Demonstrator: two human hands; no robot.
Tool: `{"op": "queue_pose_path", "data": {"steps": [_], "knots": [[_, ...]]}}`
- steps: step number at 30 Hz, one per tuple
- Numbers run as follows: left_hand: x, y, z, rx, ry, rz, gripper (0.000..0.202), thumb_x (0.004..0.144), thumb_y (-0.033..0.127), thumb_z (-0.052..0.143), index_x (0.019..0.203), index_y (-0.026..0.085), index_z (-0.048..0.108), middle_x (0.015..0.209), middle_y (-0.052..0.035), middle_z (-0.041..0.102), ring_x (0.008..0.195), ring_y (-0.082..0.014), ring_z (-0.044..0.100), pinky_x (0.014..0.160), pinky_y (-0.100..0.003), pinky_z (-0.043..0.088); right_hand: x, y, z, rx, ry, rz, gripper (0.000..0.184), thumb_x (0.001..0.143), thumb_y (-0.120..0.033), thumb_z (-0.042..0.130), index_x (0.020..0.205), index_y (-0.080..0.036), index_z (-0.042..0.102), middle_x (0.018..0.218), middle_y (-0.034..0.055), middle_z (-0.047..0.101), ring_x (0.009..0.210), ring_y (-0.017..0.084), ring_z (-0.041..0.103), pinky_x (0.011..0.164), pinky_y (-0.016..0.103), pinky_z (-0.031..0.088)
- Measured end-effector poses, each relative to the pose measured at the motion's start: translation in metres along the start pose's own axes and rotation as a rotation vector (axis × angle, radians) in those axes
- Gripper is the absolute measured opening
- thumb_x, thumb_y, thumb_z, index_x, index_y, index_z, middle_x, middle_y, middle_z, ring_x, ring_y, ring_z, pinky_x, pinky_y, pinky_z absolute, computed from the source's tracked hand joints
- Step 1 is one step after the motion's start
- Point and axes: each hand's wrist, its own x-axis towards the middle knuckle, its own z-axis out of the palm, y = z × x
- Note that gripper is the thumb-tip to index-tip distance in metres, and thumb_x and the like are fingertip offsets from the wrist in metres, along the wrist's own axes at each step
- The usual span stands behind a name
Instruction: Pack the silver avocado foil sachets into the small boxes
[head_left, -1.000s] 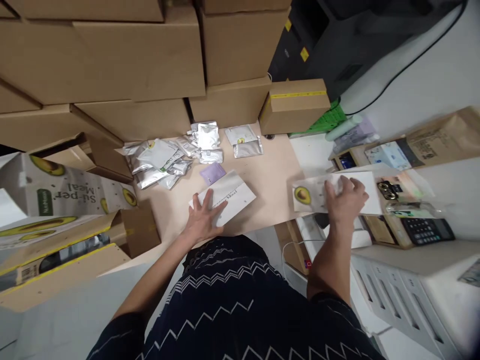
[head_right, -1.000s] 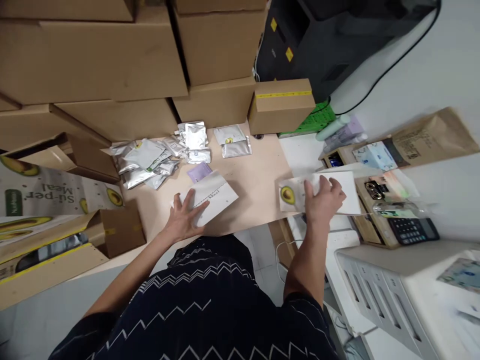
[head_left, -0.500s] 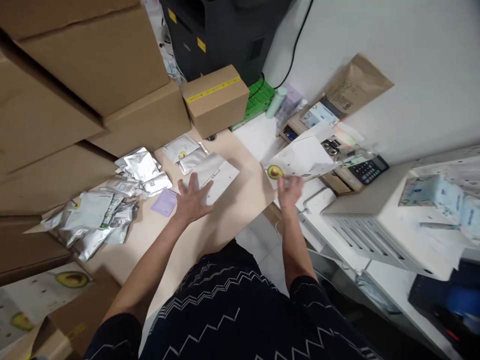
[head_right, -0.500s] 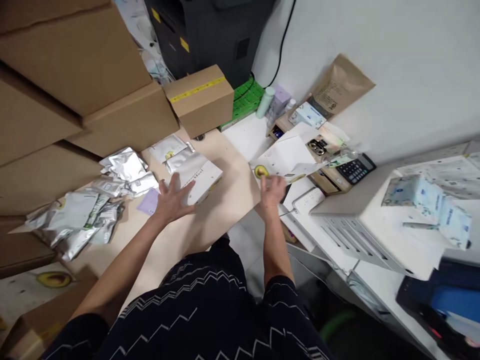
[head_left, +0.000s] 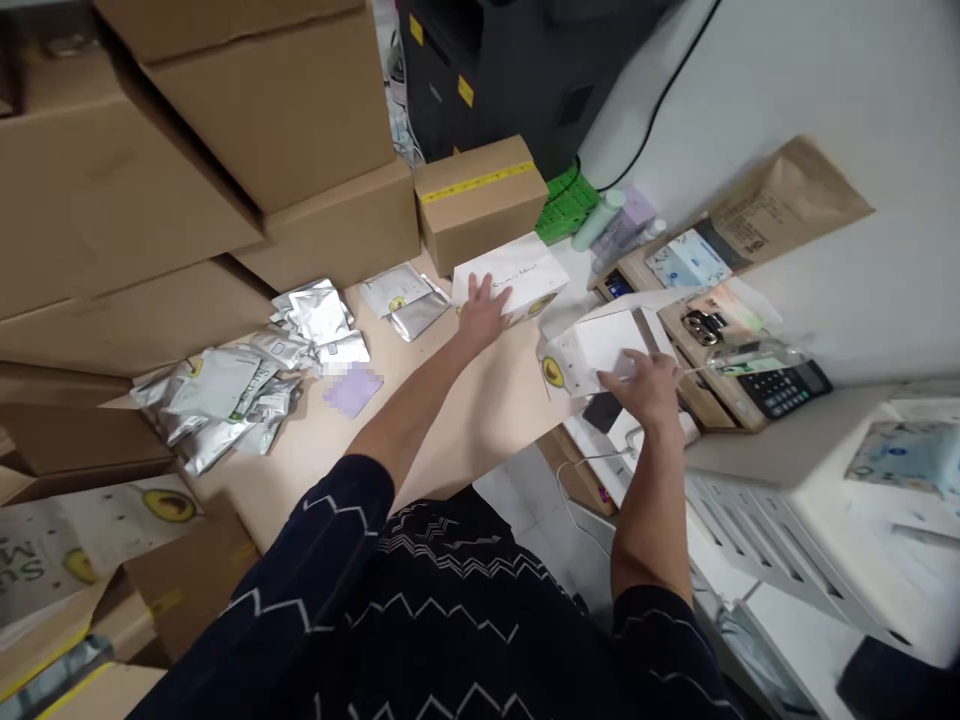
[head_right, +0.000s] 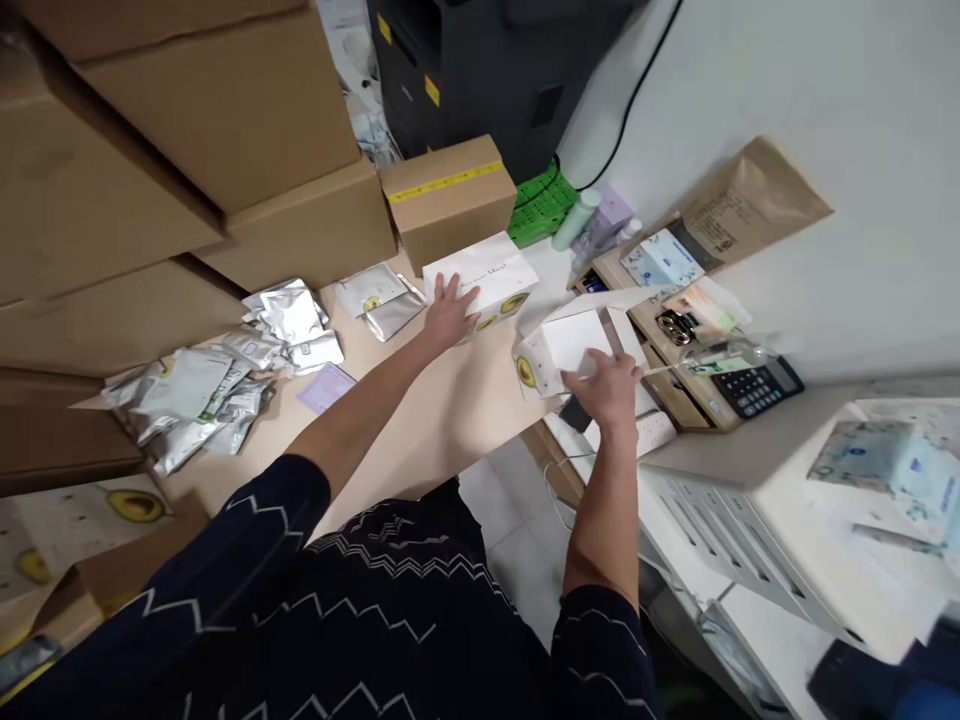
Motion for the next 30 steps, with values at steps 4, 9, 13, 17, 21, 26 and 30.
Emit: {"op": "queue_pose_path", "data": {"steps": [4,9,13,17,21,26,30], "knots": [[0.022,0.0,-0.004,-0.062,0.005,-0.026,0.059,0.093,0.033,0.062,0.15,0.027,0.048,0.169,-0.011,0.019,0.156,-0.0401,0.002,0.121,-0.064,0.02,-0.022,-0.021,-0.009,0.047,0.023,-0.053,0.061,0.07,-0.031,0.068,0.128,-0.014,0.064,0.121,0.017,0.045,0.119,0.034,0.044,0.101,0.053,0.042],[-0.044,-0.019,-0.003,-0.296,0.179,0.049,0.048,0.098,0.041,0.052,0.142,0.021,0.057,0.162,-0.0132,0.035,0.154,-0.0314,0.023,0.124,-0.055,0.02,-0.069,-0.062,-0.02,0.334,0.095,-0.102,0.044,0.08,-0.024,0.053,0.12,-0.016,0.071,0.099,0.0098,0.059,0.078,0.019,0.058,0.079,0.039,0.055],[-0.168,-0.053,-0.002,-0.712,0.173,-0.256,0.052,0.098,0.055,0.046,0.134,0.021,0.062,0.146,-0.0142,0.055,0.136,-0.0255,0.05,0.113,-0.044,0.043,-0.116,-0.13,-0.012,0.553,0.017,-0.371,0.033,0.089,-0.02,0.05,0.113,-0.019,0.073,0.099,0.0095,0.066,0.084,0.02,0.064,0.071,0.033,0.057],[-0.291,-0.084,-0.02,-1.132,0.069,-0.514,0.063,0.095,0.066,0.043,0.141,0.024,0.053,0.141,-0.0147,0.057,0.102,-0.0214,0.069,0.083,-0.04,0.06,-0.167,-0.208,0.004,0.665,-0.128,-0.667,0.039,0.092,-0.009,0.045,0.119,-0.021,0.07,0.104,0.009,0.068,0.095,0.019,0.066,0.083,0.033,0.058],[-0.383,-0.094,-0.045,-0.917,0.561,-0.489,0.044,0.092,0.053,0.059,0.123,0.021,0.062,0.122,-0.011,0.065,0.094,-0.0168,0.068,0.077,-0.033,0.06,-0.215,-0.27,0.017,0.6,-0.331,-1.055,0.048,0.094,-0.006,0.042,0.137,-0.02,0.059,0.107,0.0093,0.069,0.096,0.021,0.063,0.086,0.037,0.055],[-0.449,-0.081,-0.075,-0.206,0.972,-0.19,0.01,0.093,0.021,0.062,0.101,0.021,0.067,0.092,-0.0044,0.07,0.087,-0.0153,0.067,0.078,-0.031,0.057,-0.249,-0.308,0.031,0.465,-0.376,-1.381,0.046,0.097,-0.008,0.041,0.141,-0.015,0.055,0.098,0.0092,0.069,0.089,0.023,0.057,0.081,0.038,0.048],[-0.459,-0.081,-0.092,-0.029,0.615,-0.084,0.025,0.098,0.018,0.05,0.117,0.02,0.066,0.109,-0.0088,0.073,0.103,-0.0189,0.069,0.09,-0.035,0.058,-0.25,-0.31,0.04,0.518,-0.367,-1.582,0.034,0.097,-0.01,0.045,0.121,-0.017,0.068,0.094,0.008,0.069,0.089,0.021,0.054,0.081,0.036,0.045]]}}
